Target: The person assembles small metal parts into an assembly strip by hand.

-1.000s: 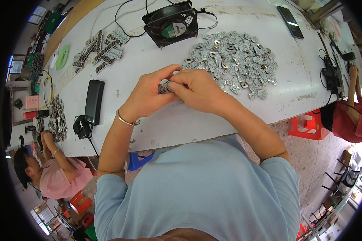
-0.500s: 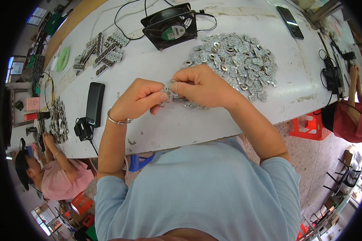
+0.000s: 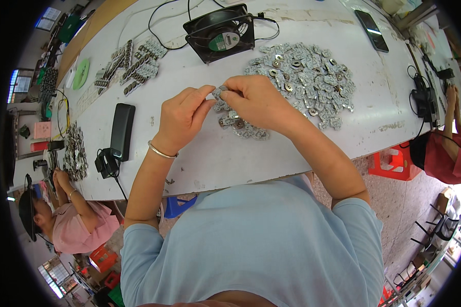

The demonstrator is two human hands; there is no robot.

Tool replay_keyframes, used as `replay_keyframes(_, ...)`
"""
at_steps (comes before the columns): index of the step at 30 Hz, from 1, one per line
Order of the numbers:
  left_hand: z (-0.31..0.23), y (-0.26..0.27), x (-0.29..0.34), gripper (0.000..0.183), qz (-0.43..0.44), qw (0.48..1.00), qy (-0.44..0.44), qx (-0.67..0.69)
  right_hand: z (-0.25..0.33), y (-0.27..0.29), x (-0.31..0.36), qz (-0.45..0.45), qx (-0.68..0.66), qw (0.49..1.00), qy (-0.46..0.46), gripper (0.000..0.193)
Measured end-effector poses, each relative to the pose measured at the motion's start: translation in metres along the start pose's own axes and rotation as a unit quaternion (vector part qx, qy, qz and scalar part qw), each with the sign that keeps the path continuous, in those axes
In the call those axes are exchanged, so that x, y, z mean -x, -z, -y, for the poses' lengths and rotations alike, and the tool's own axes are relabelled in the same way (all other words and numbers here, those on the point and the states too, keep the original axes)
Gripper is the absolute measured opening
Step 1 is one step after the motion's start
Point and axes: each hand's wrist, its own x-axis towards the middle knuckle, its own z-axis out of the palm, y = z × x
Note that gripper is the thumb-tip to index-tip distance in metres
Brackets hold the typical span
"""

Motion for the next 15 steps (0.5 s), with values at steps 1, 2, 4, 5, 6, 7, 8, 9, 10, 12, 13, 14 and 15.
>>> replay_keyframes(1,0.001,0.000,0.000,0.026,-0.007,1.000,-0.018,-0.020,0.002,0.000,0.000,0.003,0.009,1.000,-0.001,0.020)
replay_keyframes(2,0.002,0.000,0.000,0.027,-0.014,0.998,-0.036,-0.040,0.003,-0.001,-0.001,0.007,0.017,1.000,-0.003,0.021)
replay_keyframes(4,0.007,-0.003,0.000,0.026,-0.032,0.996,-0.058,-0.054,0.006,-0.002,-0.002,0.007,0.023,1.000,-0.010,0.021)
replay_keyframes(5,0.010,-0.005,0.000,0.026,-0.049,0.993,-0.081,-0.068,0.007,-0.002,-0.004,0.006,0.027,0.999,-0.017,0.021)
replay_keyframes(6,0.013,-0.007,-0.001,0.026,-0.050,0.993,-0.081,-0.068,0.007,-0.003,-0.006,0.006,0.028,0.999,-0.016,0.021)
replay_keyframes(7,0.016,-0.008,-0.002,0.026,-0.060,0.991,-0.087,-0.078,0.006,-0.004,-0.009,-0.003,0.033,0.999,-0.005,0.021)
replay_keyframes(8,0.019,-0.009,-0.003,0.026,-0.070,0.989,-0.094,-0.088,0.005,-0.005,-0.011,-0.013,0.037,0.999,0.006,0.021)
replay_keyframes(9,0.023,-0.010,-0.005,0.026,-0.070,0.989,-0.094,-0.088,0.004,-0.006,-0.015,-0.014,0.038,0.999,0.006,0.021)
replay_keyframes(10,0.027,-0.010,-0.007,0.028,-0.076,0.990,-0.088,-0.083,0.003,-0.006,-0.018,-0.024,0.034,0.999,0.017,0.022)
replay_keyframes(12,0.030,-0.013,-0.008,0.029,-0.082,0.990,-0.082,-0.079,-0.001,-0.007,-0.026,-0.035,0.031,0.999,0.028,0.022)
replay_keyframes(13,0.029,-0.015,-0.009,0.030,-0.107,0.993,-0.035,-0.045,-0.005,-0.008,-0.030,-0.064,0.023,0.997,0.037,0.022)
replay_keyframes(14,0.028,-0.016,-0.009,0.031,-0.132,0.991,0.014,-0.013,-0.006,-0.009,-0.033,-0.091,0.014,0.995,0.046,0.022)
replay_keyframes(15,0.028,-0.016,-0.009,0.031,-0.133,0.991,0.014,-0.014,-0.005,-0.009,-0.033,-0.090,0.014,0.995,0.047,0.022)
